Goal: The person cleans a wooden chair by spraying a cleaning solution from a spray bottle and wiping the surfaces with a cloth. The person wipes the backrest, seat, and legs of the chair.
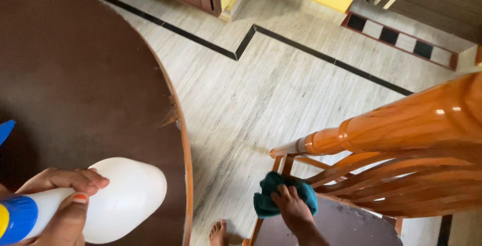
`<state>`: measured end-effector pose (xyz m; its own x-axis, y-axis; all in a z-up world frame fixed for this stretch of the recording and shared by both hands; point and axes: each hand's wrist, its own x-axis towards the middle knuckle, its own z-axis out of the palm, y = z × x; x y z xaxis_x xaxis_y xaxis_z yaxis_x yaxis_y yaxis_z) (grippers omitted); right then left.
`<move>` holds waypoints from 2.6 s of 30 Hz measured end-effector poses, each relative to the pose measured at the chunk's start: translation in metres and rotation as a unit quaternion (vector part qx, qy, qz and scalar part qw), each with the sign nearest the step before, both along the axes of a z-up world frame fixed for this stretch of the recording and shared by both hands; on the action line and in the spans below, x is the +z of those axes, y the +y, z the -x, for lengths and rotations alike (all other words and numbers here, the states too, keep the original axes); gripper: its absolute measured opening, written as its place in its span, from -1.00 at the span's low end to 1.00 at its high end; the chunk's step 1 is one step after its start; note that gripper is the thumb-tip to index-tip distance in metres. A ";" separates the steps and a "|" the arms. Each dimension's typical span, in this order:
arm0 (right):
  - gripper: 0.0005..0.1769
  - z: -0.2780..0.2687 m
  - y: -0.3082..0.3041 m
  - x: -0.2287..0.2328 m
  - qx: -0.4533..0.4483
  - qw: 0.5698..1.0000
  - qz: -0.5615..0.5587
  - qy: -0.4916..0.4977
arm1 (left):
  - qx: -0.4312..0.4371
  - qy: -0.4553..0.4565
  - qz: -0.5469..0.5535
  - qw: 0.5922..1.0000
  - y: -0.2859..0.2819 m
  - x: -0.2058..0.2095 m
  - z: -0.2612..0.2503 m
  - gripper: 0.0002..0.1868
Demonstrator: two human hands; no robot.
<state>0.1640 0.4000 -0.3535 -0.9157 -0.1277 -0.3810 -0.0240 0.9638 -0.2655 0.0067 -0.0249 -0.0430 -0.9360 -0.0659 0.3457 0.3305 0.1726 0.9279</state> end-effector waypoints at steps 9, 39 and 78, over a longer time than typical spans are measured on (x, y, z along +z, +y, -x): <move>-0.28 -0.147 0.221 0.004 -0.369 0.909 -0.192 -0.032 | -0.111 0.057 0.045 0.991 -0.041 -0.035 0.021 -0.79; -0.32 -0.067 0.193 0.508 -0.279 0.785 0.033 0.552 | -0.408 -0.240 -0.424 0.772 0.140 -0.016 -0.126 -0.08; -0.44 -0.059 0.110 0.462 -0.434 0.705 0.056 0.558 | -0.374 -0.328 0.054 0.866 0.209 0.153 -0.050 0.16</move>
<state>0.2233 0.5101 0.1083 -0.3898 0.6933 0.6061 0.3079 0.7185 -0.6237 0.0565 0.1839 0.1103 -0.7004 0.6425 -0.3108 -0.2056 0.2354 0.9499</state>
